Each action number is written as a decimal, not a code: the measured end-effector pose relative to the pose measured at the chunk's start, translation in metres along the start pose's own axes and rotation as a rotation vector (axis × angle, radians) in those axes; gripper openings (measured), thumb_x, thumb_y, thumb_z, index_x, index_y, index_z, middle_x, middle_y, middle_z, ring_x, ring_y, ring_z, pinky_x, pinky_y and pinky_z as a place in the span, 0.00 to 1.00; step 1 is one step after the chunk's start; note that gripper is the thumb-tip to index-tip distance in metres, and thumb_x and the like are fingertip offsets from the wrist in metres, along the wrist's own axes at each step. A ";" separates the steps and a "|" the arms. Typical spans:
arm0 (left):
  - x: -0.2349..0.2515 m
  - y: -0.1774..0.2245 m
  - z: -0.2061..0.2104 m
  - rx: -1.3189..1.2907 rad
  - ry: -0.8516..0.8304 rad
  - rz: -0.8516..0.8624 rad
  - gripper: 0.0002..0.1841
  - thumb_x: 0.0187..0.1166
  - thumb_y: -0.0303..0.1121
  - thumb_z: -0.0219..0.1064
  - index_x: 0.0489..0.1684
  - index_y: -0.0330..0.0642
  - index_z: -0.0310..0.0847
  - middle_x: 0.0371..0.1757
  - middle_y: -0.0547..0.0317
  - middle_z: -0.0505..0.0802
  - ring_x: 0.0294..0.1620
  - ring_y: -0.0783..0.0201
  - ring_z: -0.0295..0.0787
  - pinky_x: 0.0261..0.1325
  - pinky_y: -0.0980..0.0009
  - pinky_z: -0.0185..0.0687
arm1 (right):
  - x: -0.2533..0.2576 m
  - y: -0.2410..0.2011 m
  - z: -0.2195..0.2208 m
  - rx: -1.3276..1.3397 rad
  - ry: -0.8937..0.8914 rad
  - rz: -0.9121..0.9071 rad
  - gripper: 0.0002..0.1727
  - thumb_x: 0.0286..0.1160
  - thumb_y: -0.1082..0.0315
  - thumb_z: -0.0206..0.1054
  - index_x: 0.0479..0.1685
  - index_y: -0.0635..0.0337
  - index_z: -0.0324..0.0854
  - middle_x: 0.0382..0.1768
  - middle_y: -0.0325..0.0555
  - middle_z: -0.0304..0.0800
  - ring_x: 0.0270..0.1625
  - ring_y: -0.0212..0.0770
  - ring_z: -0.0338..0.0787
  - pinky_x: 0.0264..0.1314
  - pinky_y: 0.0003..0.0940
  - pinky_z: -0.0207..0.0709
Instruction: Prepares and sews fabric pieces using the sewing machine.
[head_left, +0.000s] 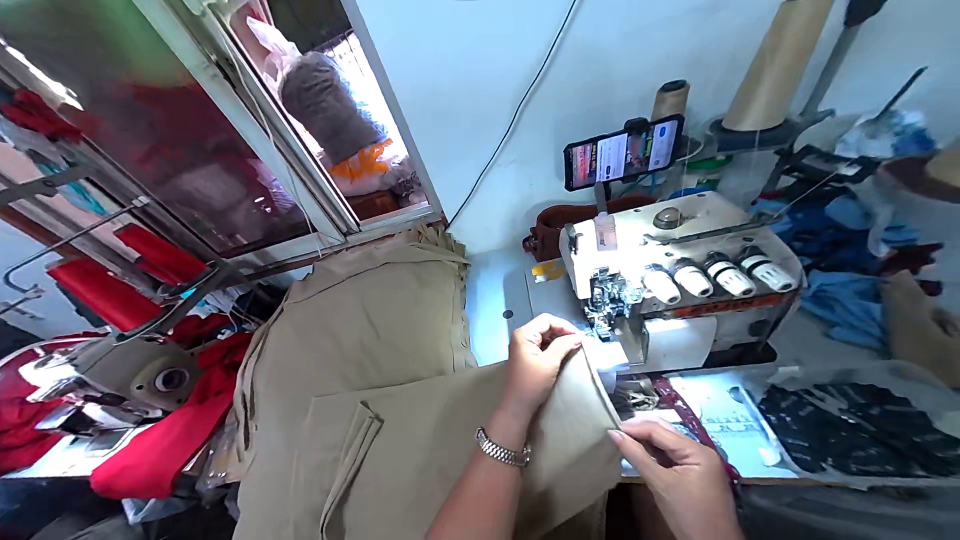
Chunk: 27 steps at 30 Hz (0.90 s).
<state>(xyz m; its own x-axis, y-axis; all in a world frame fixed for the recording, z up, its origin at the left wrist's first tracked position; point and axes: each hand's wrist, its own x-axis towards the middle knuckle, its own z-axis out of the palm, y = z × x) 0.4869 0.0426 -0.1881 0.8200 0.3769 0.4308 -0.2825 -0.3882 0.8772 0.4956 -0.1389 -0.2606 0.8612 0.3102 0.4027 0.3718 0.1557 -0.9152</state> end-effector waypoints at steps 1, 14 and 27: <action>0.002 0.000 0.007 -0.006 -0.012 0.009 0.02 0.77 0.22 0.69 0.39 0.37 0.87 0.36 0.58 0.92 0.33 0.71 0.86 0.37 0.76 0.83 | 0.000 -0.006 -0.008 -0.020 0.011 0.021 0.02 0.61 0.73 0.74 0.28 0.60 0.93 0.32 0.34 0.92 0.37 0.18 0.87 0.41 0.12 0.81; -0.029 -0.020 0.042 0.974 0.115 0.357 0.08 0.73 0.31 0.72 0.44 0.49 0.96 0.56 0.55 0.93 0.61 0.52 0.86 0.65 0.49 0.76 | -0.014 0.022 -0.006 0.082 -0.205 0.195 0.09 0.65 0.79 0.63 0.37 0.67 0.88 0.33 0.35 0.92 0.34 0.17 0.87 0.40 0.16 0.82; -0.045 -0.018 0.083 1.183 0.161 0.213 0.19 0.77 0.30 0.64 0.65 0.52 0.91 0.68 0.58 0.92 0.70 0.53 0.87 0.76 0.47 0.73 | -0.001 0.017 -0.028 0.161 -0.138 0.252 0.12 0.64 0.82 0.59 0.35 0.61 0.88 0.31 0.28 0.92 0.33 0.17 0.87 0.39 0.16 0.82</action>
<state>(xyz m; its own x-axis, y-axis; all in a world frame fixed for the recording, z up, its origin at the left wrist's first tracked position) 0.4967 -0.0371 -0.2403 0.7172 0.2796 0.6383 0.2942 -0.9518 0.0864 0.5107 -0.1629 -0.2770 0.8600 0.4803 0.1725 0.0836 0.2009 -0.9760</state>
